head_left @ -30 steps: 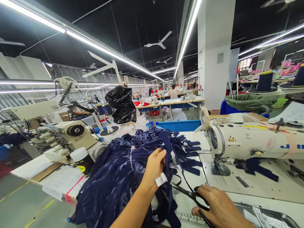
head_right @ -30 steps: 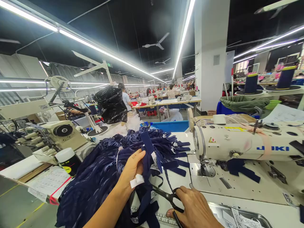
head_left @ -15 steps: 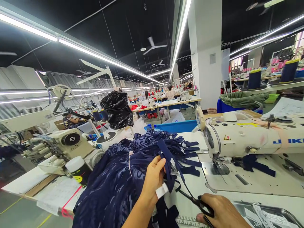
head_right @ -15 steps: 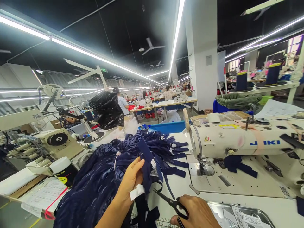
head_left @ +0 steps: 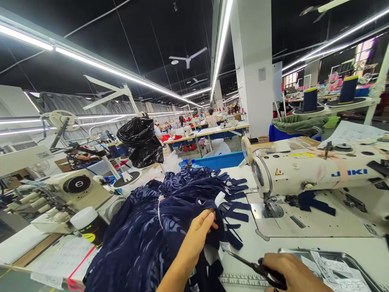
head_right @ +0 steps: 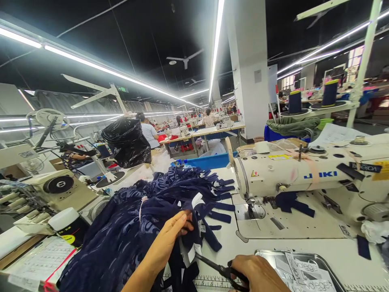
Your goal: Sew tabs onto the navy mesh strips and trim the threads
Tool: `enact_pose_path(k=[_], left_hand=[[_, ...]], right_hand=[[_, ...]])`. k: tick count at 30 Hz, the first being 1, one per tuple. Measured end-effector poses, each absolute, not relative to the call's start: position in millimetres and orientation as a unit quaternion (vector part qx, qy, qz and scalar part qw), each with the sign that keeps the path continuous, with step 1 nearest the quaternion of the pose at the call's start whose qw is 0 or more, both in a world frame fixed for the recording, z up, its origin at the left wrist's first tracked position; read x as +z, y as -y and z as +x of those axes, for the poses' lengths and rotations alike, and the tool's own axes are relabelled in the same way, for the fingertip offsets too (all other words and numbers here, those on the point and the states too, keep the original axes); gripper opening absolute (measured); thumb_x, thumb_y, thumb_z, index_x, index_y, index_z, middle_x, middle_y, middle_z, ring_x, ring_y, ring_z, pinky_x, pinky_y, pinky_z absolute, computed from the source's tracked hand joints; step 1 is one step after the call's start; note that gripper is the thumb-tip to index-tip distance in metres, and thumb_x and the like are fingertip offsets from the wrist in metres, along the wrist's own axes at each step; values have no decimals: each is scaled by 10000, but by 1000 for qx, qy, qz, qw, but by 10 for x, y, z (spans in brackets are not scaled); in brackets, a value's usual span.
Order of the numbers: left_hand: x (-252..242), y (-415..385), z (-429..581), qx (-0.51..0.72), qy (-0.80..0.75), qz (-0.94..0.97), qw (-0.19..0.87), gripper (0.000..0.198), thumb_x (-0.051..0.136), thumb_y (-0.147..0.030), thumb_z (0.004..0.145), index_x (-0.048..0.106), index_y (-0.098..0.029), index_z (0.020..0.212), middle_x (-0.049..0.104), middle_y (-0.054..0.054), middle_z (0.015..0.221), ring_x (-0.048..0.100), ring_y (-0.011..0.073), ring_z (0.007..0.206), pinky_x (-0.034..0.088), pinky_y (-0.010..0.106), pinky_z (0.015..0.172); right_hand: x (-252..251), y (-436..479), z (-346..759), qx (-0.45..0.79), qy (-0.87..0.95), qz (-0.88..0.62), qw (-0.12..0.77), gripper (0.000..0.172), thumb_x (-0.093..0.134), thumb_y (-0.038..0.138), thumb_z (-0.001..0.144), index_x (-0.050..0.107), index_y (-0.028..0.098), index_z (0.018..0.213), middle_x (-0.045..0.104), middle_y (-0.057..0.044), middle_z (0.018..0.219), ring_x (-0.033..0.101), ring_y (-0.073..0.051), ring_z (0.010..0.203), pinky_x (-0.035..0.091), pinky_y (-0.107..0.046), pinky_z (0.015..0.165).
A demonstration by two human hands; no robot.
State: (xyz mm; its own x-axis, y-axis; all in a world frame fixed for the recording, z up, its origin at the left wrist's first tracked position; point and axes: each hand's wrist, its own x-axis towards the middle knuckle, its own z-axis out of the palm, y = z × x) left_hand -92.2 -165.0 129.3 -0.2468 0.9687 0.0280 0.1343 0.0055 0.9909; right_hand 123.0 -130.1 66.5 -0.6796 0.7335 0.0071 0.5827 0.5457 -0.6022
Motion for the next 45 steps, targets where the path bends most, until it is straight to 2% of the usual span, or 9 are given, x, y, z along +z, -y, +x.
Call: enact_pose_path(k=[6,15,21,24,29,36,38,41,45], left_hand=[[1255,1717,-914,514,-584,437,450,426,592,-541,701,659,-227,980,586,69,1019,527,196,843,397,289,709],[1200,1683,-915,555,-539,474,420,311,669,-450,670,707,-235,891,659,28,851,541,195,802,397,286,785],[1196,1709,-916,573,-538,460,413,380,613,-461,732,660,-197,1001,660,65,985,584,218,901,378,317,886],[1208,1712,-921,586,-532,448,416,416,640,-456,710,646,-200,1039,661,79,1009,587,230,916,389,345,898],[1232,1707,-919,594,-525,449,412,413,662,-400,697,633,-229,1071,656,70,1062,529,244,1070,322,356,987],[1211,1649,-954,569,-498,522,395,370,490,-303,815,534,-206,1169,594,71,1188,431,209,1199,240,347,1044],[1158,1610,-1020,551,-524,552,344,325,457,-246,813,529,-196,1127,592,80,1177,480,207,1144,295,356,1011],[1080,1576,-1136,484,-604,610,172,225,422,-175,802,539,-190,993,631,75,1012,567,201,960,410,364,877],[1014,1560,-1202,219,-646,729,-57,197,443,-69,763,596,-175,828,631,64,900,559,219,875,420,401,813]], right_hand=[[716,1253,1133,288,852,-415,136,231,555,328,684,401,200,569,578,7,635,515,-178,607,266,-236,519],[592,1200,977,211,870,-428,125,230,555,339,716,477,196,553,621,-29,616,549,-202,585,228,-245,494],[579,1169,973,164,870,-451,113,235,548,338,746,515,190,567,647,-62,638,584,-251,609,212,-254,492],[567,1160,990,175,871,-443,117,205,561,325,732,517,193,581,650,-54,653,589,-255,632,231,-252,501],[544,1117,977,189,868,-442,122,180,556,335,730,536,199,614,647,-40,666,588,-249,643,262,-258,519],[557,1102,946,188,871,-442,103,171,534,336,740,548,196,644,651,-58,720,593,-265,695,266,-271,543],[560,1113,965,190,872,-443,90,170,522,330,742,530,195,640,653,-61,729,591,-268,700,259,-270,541],[541,1119,1008,193,869,-451,69,187,510,328,741,478,195,612,647,-63,722,585,-267,695,244,-262,532],[507,1118,1039,193,870,-444,90,240,498,332,738,383,199,575,624,-48,672,562,-246,639,220,-255,517]])
